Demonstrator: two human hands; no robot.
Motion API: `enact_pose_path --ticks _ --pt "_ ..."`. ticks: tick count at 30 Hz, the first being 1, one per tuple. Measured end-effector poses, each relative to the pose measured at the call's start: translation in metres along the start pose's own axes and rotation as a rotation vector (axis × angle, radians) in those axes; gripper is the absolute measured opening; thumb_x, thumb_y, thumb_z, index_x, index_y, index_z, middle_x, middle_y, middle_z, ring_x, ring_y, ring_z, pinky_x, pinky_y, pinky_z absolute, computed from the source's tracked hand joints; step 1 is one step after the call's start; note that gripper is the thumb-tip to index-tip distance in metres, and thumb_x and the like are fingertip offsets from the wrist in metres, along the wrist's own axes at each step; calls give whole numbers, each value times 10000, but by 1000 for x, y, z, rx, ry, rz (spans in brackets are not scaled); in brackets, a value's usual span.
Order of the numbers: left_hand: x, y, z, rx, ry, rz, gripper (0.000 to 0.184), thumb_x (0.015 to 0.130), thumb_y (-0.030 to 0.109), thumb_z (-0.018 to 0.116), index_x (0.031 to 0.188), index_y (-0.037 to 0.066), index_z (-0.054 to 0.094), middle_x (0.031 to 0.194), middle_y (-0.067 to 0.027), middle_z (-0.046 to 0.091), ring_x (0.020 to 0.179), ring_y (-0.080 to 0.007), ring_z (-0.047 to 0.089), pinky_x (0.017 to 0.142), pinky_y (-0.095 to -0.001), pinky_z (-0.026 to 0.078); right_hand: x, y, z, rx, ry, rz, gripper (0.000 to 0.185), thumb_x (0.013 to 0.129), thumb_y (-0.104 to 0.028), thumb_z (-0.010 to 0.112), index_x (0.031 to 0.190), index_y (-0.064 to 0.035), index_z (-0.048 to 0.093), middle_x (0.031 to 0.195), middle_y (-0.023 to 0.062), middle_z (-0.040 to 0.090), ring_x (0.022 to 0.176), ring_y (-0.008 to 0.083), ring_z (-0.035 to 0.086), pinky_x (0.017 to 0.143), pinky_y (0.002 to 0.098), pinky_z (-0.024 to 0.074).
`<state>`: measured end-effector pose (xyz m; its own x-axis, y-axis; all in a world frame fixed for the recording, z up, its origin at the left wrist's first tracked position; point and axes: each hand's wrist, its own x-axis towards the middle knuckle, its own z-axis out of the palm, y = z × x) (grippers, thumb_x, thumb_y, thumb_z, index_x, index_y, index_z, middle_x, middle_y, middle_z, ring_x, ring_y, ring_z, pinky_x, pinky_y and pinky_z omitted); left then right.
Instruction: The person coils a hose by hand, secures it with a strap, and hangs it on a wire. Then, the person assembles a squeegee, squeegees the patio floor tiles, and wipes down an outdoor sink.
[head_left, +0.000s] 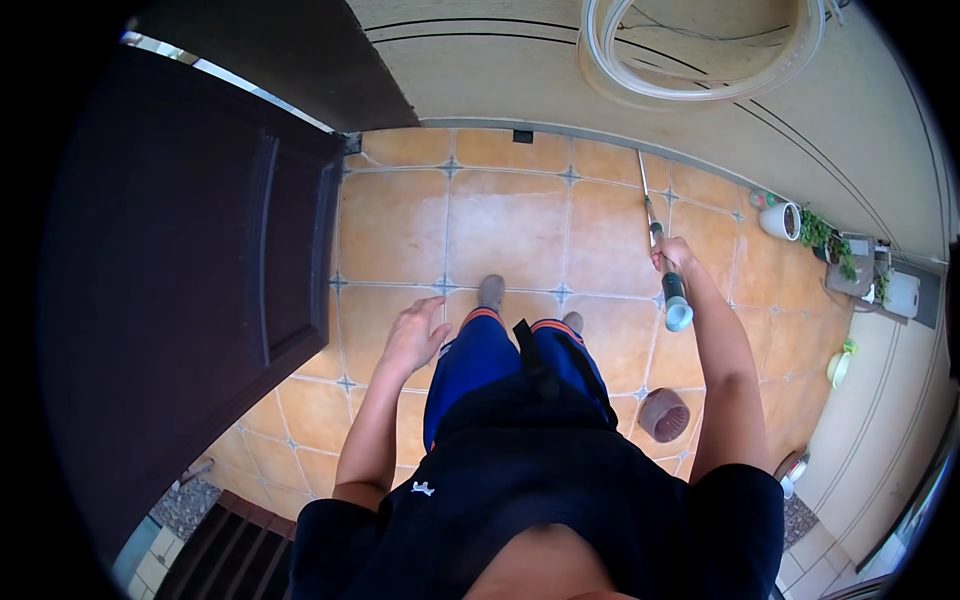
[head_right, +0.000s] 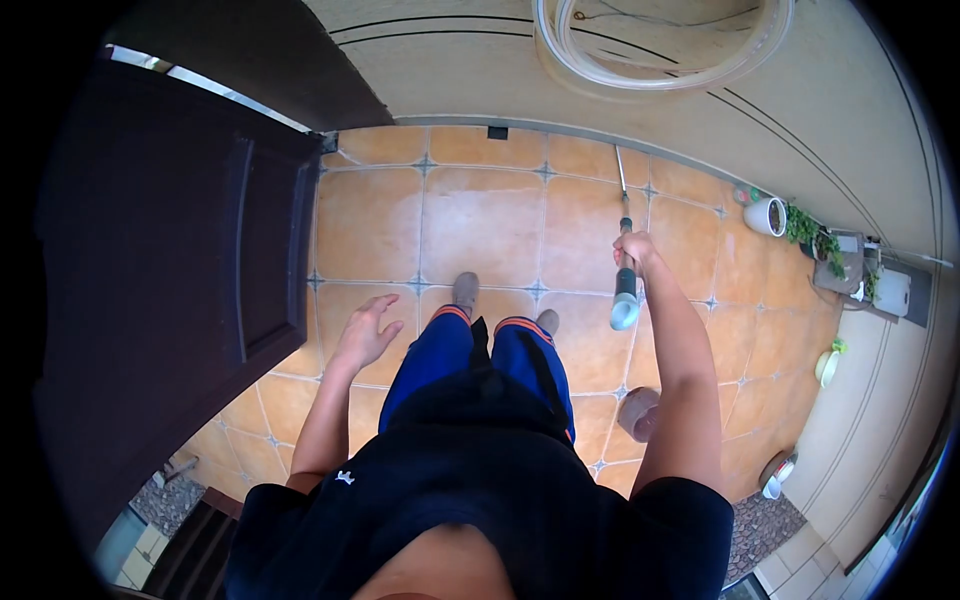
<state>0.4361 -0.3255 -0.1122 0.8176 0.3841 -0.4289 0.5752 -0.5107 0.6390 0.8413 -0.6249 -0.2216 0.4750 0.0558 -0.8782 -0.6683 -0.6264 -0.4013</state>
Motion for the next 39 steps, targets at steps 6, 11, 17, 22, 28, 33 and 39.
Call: enact_pose_path --ticks 6,11,17,22,28,33,39 --pt "-20 -32 -11 -15 48 -55 424 785 154 635 1162 -8 530 1163 -210 555 1066 -365 533 924 -394 425 -4 0 107 13 -166 -27 108 781 34 534 871 30 474 705 113 523 611 222 571 491 349 504" --pt "-31 -44 -12 -31 46 -81 423 793 164 628 1164 -12 525 1161 -214 554 1065 -366 534 922 -396 425 -40 -1 163 -84 -211 8 189 813 4 527 953 48 408 732 103 515 602 203 565 503 342 509" --pt "-28 -55 -7 -28 32 -56 432 798 166 628 1179 -6 517 1157 -210 558 1054 -358 544 911 -398 431 -76 -19 189 -144 -309 17 249 804 8 538 1006 45 398 772 110 517 633 209 581 512 348 524" --pt "-25 -54 -13 -30 47 -45 432 793 147 635 1180 -6 521 1145 -208 567 1044 -338 556 894 -389 443 -96 -36 204 -125 -353 0 201 806 4 540 964 30 419 751 106 522 624 199 576 505 341 518" --pt "-29 -60 -15 -20 20 -72 444 802 174 623 1194 0 506 1175 -210 550 1075 -360 533 932 -403 421 -111 -52 212 -125 -368 13 129 803 -10 551 886 25 458 688 95 531 577 189 565 491 325 499" --pt "-32 -67 -9 -11 20 -67 436 801 163 628 1188 -1 513 1159 -207 560 1064 -340 545 914 -388 432 -117 -50 205 -176 -357 -23 67 812 -23 551 797 9 493 627 75 530 504 163 539 461 297 473" --pt "-31 -59 -14 -15 13 -66 432 804 159 628 1190 1 516 1162 -199 561 1060 -330 551 908 -380 437 -120 -47 156 -63 -359 -41 101 773 32 543 853 40 482 620 82 516 466 153 510 401 279 433"
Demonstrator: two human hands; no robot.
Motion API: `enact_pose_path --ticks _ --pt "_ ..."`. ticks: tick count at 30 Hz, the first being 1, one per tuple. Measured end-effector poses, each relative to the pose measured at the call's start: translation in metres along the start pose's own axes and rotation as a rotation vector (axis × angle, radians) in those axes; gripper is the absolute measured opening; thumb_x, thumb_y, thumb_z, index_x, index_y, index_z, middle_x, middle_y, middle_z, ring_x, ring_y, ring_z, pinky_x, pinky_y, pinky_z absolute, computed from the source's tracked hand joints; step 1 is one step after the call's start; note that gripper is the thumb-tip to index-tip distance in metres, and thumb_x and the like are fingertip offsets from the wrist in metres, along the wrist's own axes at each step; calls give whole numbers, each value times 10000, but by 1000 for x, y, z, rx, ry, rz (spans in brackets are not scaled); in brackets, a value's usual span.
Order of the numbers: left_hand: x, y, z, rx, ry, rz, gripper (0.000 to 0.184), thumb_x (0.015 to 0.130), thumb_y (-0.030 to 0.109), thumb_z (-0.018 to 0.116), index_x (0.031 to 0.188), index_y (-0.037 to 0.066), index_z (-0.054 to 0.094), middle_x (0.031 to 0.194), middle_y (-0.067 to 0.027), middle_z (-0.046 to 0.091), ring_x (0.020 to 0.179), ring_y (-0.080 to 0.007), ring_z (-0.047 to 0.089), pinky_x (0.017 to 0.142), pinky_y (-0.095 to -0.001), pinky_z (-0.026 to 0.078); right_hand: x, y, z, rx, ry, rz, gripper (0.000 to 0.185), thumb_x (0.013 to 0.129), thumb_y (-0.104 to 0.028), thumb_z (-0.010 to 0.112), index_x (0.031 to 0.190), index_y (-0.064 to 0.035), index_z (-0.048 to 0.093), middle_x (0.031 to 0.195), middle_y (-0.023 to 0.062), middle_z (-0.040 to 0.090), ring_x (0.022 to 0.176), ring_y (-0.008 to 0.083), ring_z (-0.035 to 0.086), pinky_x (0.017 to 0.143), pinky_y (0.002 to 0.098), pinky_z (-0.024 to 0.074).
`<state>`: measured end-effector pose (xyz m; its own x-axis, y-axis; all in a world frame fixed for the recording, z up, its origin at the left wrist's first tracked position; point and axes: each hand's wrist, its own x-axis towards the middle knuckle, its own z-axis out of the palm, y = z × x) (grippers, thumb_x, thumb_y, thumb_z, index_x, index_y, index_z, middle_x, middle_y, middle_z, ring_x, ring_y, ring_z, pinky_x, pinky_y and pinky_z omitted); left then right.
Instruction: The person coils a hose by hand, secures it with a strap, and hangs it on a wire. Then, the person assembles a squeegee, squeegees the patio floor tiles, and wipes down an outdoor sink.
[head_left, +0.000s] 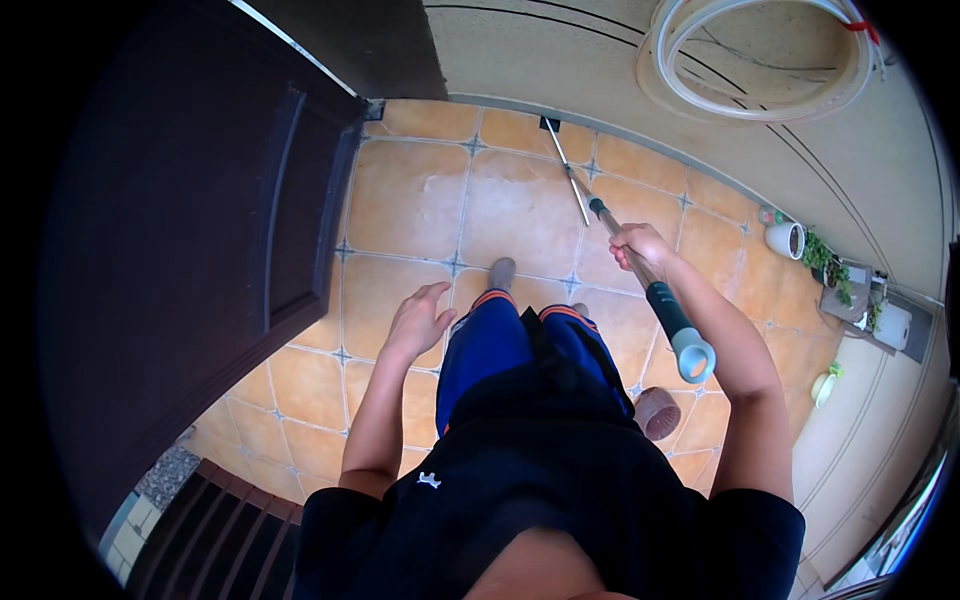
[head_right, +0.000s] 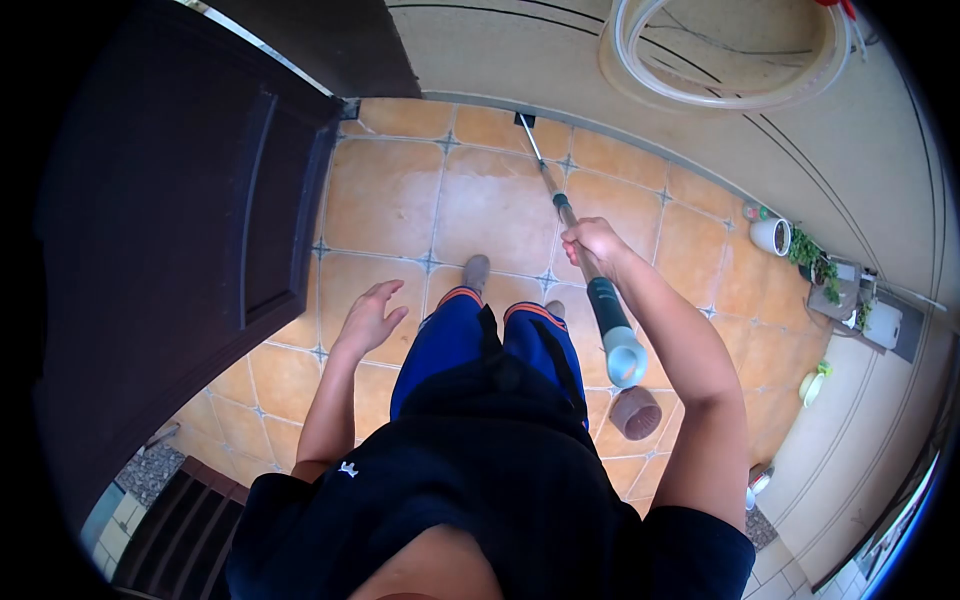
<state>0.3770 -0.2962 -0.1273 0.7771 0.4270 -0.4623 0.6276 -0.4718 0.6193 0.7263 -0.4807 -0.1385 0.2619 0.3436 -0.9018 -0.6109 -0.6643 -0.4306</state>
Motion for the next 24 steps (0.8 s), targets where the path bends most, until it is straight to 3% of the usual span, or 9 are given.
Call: enact_pose_path --ticks 3,6,9,12,13,15,17,22,24 --pt "3 0 -4 -1 -3 -21 433 805 160 627 1192 1 515 1167 -195 560 1065 -328 549 912 -378 435 -51 1 -8 -100 4 -8 417 771 43 556 1161 70 410 653 58 504 483 125 508 404 258 433" --pt "4 -3 -3 25 -19 -37 432 805 159 626 1192 1 515 1168 -194 560 1067 -326 548 914 -377 436 -84 -2 -15 -232 -21 67 601 772 45 558 1321 33 313 669 58 507 483 116 499 407 257 440" --pt "10 0 -3 55 -33 -4 428 805 156 625 1190 1 517 1167 -193 561 1067 -325 549 914 -377 437 -93 -13 -18 -357 -78 91 662 791 9 568 1381 -21 268 764 104 562 507 155 553 405 269 455" --pt "16 10 -6 47 -47 9 435 806 168 621 1194 5 510 1169 -202 556 1065 -346 541 922 -390 430 -79 -12 -32 -1306 -179 153 632 835 -63 560 1394 -75 264 865 134 615 658 210 631 515 340 508" --pt "19 13 -7 34 -50 6 440 806 175 619 1197 7 506 1170 -207 554 1064 -357 537 925 -396 426 -44 14 -60 -1787 -168 -31 567 885 -159 501 1392 -72 263 1005 182 622 816 291 647 697 399 518" --pt "19 15 -8 -8 3 24 440 806 177 619 1194 2 507 1168 -209 554 1064 -357 538 924 -397 427 -40 0 -69 -2010 37 -132 499 919 -217 428 1378 -78 291 988 177 634 876 317 635 785 409 488" --pt "18 13 -5 -42 31 0 441 806 177 619 1193 -2 507 1166 -212 555 1064 -357 539 922 -397 428 -26 -31 -75 -2217 70 -279 437 939 -280 398 1327 -81 359 981 166 637 907 297 629 776 397 489" --pt "2 -7 8 -16 -28 -96 439 805 172 620 1192 -4 509 1162 -216 556 1062 -356 541 921 -398 429 3 -106 -84 -2097 161 -134 426 946 -406 354 1156 -71 512 1073 168 605 1016 287 583 823 396 474" --pt "-2 -8 8 -23 -20 -120 436 805 168 619 1191 -3 511 1163 -216 555 1060 -356 542 918 -397 430 13 -126 -91 -2051 214 -56 456 948 -432 342 1184 -86 524 1150 127 588 1090 279 550 875 395 456"
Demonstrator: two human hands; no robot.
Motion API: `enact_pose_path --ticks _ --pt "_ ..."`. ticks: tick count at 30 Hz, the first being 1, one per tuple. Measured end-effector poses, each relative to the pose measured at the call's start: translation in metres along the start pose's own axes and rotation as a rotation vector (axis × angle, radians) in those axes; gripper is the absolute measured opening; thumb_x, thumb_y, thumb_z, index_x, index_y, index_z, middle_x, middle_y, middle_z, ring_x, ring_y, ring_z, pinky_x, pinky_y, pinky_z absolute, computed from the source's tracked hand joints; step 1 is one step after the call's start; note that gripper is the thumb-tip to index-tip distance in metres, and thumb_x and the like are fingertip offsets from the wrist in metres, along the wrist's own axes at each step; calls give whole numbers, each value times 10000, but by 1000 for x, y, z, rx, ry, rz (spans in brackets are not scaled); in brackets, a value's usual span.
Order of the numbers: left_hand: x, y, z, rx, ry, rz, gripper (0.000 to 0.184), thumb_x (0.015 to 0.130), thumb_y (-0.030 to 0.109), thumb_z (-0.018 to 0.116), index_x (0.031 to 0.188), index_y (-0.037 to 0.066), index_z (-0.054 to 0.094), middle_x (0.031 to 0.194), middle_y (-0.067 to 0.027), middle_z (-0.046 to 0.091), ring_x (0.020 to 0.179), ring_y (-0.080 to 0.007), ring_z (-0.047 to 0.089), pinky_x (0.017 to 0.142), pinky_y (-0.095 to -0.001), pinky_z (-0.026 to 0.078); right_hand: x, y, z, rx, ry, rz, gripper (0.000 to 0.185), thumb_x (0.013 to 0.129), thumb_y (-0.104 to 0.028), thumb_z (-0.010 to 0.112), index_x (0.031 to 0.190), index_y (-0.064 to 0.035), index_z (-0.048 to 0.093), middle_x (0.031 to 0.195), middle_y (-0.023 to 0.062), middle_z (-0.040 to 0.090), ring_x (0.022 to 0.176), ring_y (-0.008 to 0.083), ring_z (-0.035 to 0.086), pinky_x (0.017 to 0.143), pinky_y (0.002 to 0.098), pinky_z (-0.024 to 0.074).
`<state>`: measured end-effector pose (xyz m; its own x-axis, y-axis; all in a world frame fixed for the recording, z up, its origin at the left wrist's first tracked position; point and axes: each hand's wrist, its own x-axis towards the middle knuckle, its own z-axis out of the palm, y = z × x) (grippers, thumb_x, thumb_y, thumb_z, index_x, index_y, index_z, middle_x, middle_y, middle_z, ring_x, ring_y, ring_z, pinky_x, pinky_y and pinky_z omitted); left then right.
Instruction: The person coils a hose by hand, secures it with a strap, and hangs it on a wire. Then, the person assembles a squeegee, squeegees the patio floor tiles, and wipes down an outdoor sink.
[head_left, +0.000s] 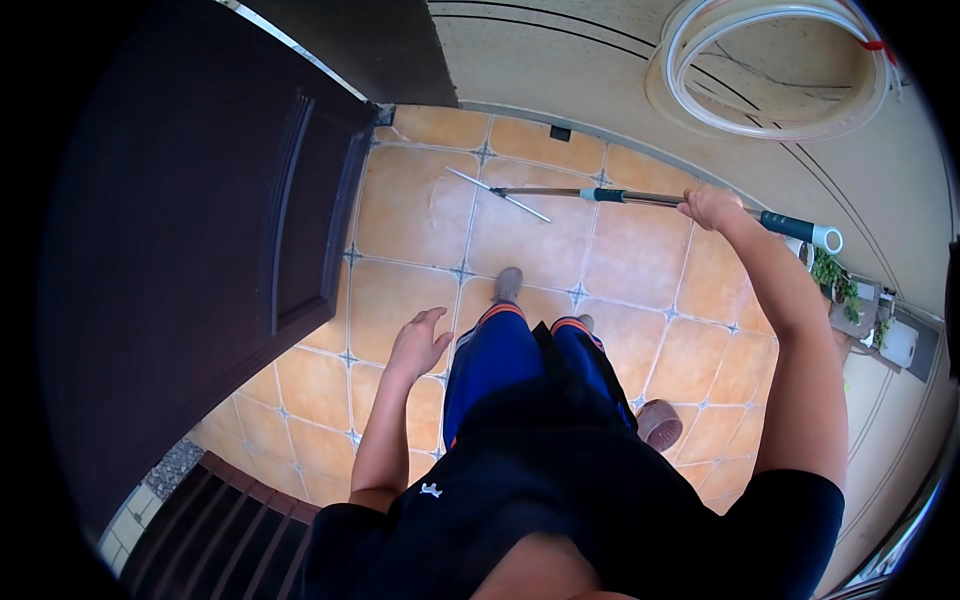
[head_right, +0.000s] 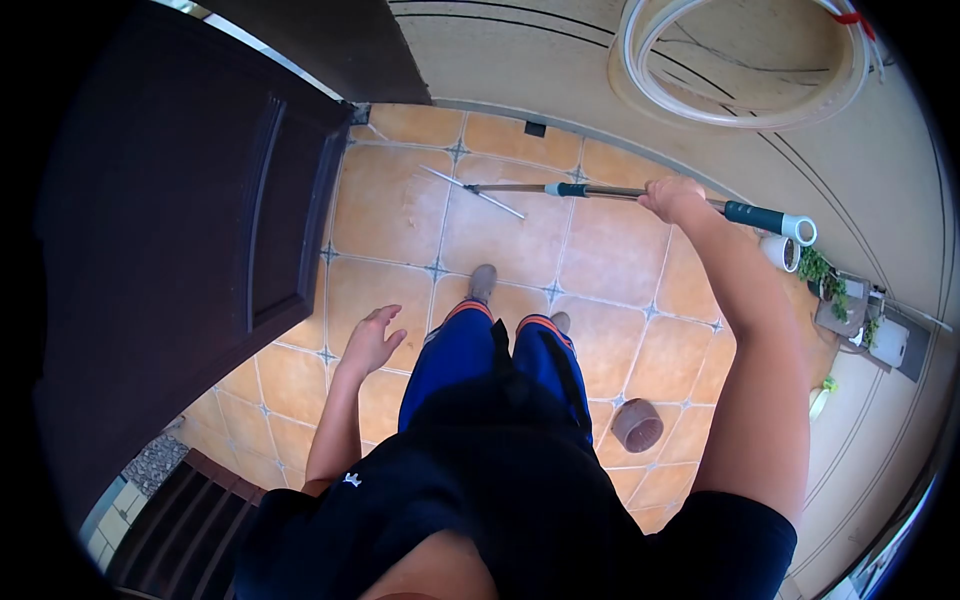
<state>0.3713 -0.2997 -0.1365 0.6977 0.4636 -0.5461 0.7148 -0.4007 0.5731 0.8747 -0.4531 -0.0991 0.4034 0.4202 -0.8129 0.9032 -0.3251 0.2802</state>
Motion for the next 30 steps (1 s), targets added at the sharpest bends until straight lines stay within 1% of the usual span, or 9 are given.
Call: enact_pose_path --ticks 1,4,10,16,19,22,25,27,30 --pt "-1 0 0 -2 5 -12 435 804 166 618 1190 -3 511 1164 -215 554 1060 -355 543 917 -396 431 8 7 -3 21 -15 37 471 948 -445 337 1198 -94 529 1188 106 580 1127 275 533 900 394 447" --pt "-1 1 -3 -22 35 -32 434 805 166 618 1190 -4 511 1160 -215 556 1060 -356 542 917 -395 431 40 46 18 150 29 45 491 941 -454 344 1154 -59 544 1140 169 580 1105 320 528 919 418 430" --pt "8 9 -2 1 16 -29 435 800 160 624 1189 -1 513 1147 -212 564 1061 -351 543 912 -392 435 18 74 9 201 45 271 513 936 -481 344 1198 -81 532 1176 149 569 1133 339 510 936 448 415" --pt "30 35 9 60 -30 21 428 790 147 637 1177 4 520 1147 -211 564 1056 -348 549 899 -393 445 6 83 22 42 87 286 446 941 -438 371 1159 -94 553 1088 108 627 970 304 622 742 393 529" --pt "41 57 16 111 -16 79 422 789 144 638 1172 8 523 1147 -207 566 1055 -348 550 896 -393 447 42 91 88 -46 281 324 372 921 -382 434 1099 -88 578 939 77 677 843 271 666 651 362 545" --pt "46 92 31 146 -4 96 421 786 143 640 1171 17 526 1145 -200 569 1057 -345 551 895 -394 448 28 87 141 -5 369 380 235 892 -158 459 1016 -60 632 909 77 687 786 246 683 612 346 562" --pt "44 133 59 181 6 126 427 784 146 643 1176 24 525 1147 -197 573 1057 -343 553 895 -399 449 -19 101 203 114 445 320 208 893 -139 457 980 -73 633 880 79 688 779 227 684 594 324 552" --pt "39 165 87 256 1 105 435 781 151 647 1180 28 525 1149 -197 574 1063 -339 554 900 -399 447 -53 119 257 212 464 356 224 894 -289 498 948 -97 602 817 68 684 771 214 677 622 331 534" --pt "33 230 146 326 -58 117 445 779 165 648 1186 32 525 1147 -196 579 1076 -337 551 918 -400 439 -106 142 357 294 557 385 216 874 -277 518 938 -87 597 797 92 675 751 222 672 610 333 527"
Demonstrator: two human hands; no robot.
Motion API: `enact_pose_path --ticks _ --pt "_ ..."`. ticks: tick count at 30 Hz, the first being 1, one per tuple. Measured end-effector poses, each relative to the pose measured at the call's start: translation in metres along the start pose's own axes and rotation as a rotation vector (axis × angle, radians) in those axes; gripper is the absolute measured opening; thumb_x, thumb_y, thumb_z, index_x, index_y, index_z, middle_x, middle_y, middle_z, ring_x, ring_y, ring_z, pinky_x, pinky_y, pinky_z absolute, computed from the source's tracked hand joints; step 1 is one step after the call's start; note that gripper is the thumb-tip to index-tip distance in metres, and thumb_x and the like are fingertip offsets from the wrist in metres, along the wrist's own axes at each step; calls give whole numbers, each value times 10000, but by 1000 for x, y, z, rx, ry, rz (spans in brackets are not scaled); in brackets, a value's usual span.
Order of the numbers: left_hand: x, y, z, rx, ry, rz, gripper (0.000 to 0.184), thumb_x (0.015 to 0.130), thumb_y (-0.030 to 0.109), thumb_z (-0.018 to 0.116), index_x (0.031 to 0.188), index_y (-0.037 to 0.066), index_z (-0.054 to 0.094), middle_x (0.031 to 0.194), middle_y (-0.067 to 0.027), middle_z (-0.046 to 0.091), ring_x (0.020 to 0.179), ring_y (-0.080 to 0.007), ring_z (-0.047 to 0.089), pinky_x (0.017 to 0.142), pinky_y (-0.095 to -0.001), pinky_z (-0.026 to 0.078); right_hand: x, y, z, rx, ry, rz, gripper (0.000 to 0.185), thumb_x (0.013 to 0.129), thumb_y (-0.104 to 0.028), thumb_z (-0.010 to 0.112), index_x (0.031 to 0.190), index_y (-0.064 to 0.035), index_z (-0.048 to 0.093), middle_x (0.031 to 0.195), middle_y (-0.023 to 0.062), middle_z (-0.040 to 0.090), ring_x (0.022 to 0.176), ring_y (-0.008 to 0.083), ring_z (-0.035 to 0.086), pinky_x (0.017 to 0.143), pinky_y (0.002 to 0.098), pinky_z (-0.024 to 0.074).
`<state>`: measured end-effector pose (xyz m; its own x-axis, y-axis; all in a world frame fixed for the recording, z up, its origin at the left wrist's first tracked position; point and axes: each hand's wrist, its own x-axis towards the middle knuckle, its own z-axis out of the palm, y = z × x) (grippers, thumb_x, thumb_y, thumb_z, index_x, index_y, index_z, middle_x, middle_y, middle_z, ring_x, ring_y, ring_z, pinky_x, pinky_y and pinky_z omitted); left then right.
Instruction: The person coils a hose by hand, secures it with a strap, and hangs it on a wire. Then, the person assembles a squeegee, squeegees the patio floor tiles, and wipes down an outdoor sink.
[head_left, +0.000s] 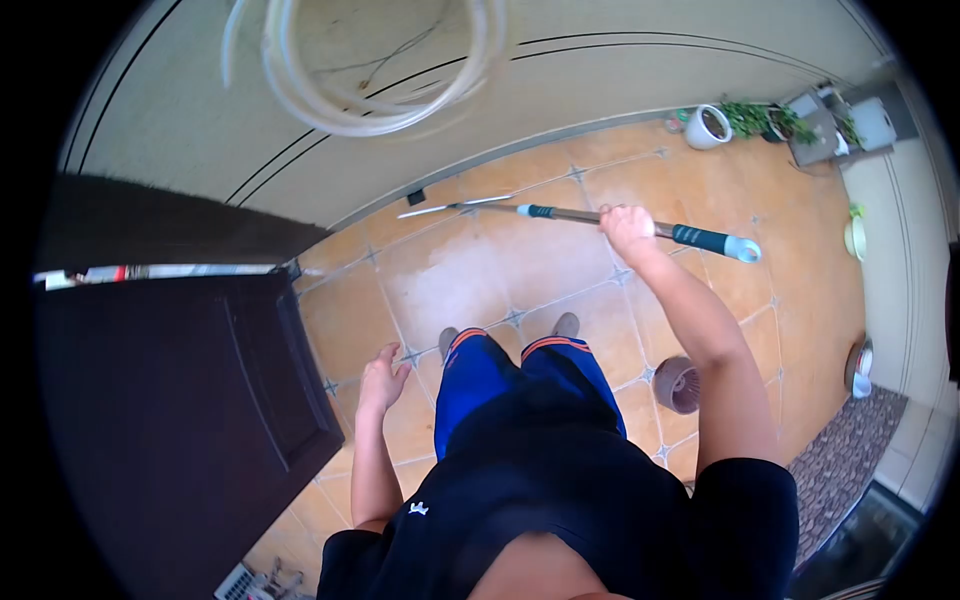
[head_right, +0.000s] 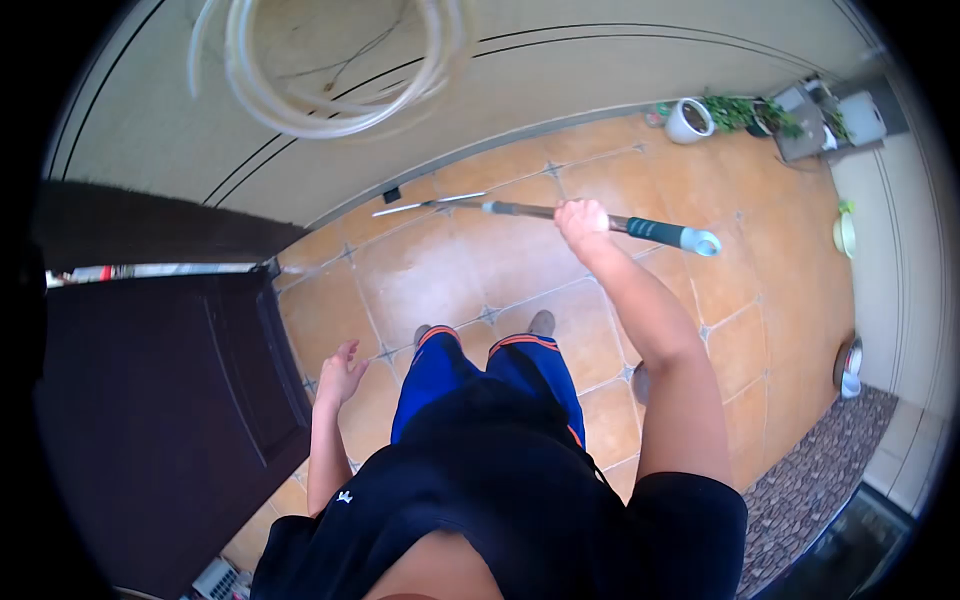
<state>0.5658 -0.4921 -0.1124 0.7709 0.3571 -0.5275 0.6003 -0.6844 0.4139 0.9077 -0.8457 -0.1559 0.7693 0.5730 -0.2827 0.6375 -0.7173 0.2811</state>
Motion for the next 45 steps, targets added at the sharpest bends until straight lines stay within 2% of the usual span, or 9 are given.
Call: enact_pose_path --ticks 3,11,17,20,26,32,36,40,45 --pt "15 92 49 47 -92 45 443 777 172 648 1182 34 532 1172 -193 567 1084 -339 547 922 -398 439 -80 58 29 156 -14 95 182 840 -196 528 956 -65 579 753 98 658 714 229 666 589 341 530" --pt "48 392 137 224 -241 667 438 785 195 645 1178 35 537 1202 -183 541 1121 -340 513 950 -398 412 -229 173 79 188 -43 362 176 801 -118 542 954 -74 618 750 27 647 721 168 656 564 324 508" --pt "57 606 204 194 -313 1170 586 776 275 676 1261 41 447 1290 -191 459 1212 -344 423 1001 -421 355 -216 257 123 113 -67 470 164 777 -150 567 910 -102 650 710 -4 639 649 180 642 506 399 483" --pt "49 713 246 90 -314 1404 725 724 278 728 1315 41 381 1318 -196 418 1247 -360 374 1026 -446 315 -199 329 133 233 -238 420 183 785 -160 566 939 -87 634 817 34 633 771 202 627 622 401 488" --pt "50 914 319 -270 -458 1468 711 668 153 766 1285 49 429 1255 -165 470 1081 -312 540 894 -383 450 -174 487 170 166 -144 374 199 784 -151 557 956 -73 616 909 54 607 880 200 588 697 366 471" --pt "81 1083 403 -539 -201 1645 471 652 -29 666 1111 39 589 1037 -128 583 779 -256 626 625 -295 504 -179 624 205 186 273 287 215 783 -142 547 974 -58 599 1000 73 582 988 199 549 772 331 453" --pt "112 1178 427 -614 -22 1543 459 656 -110 593 1095 22 601 978 -149 598 779 -225 623 632 -279 508 -237 693 255 481 547 245 227 782 -136 541 986 -49 587 1061 86 565 1061 197 523 822 308 441" --pt "144 1270 449 -634 137 1482 489 641 -144 563 1110 -7 584 1007 -165 607 752 -165 622 622 -250 498 -334 791 361 984 494 511 220 774 -79 551 987 -45 593 940 106 585 878 276 590 762 380 475" --pt "170 1384 497 -561 309 1570 516 705 -150 530 1204 -24 498 1113 -233 567 618 -89 578 593 -200 472 -422 983 456 1134 333 835 189 781 -80 619 967 -67 592 828 117 600 740 276 614 648 373 503"
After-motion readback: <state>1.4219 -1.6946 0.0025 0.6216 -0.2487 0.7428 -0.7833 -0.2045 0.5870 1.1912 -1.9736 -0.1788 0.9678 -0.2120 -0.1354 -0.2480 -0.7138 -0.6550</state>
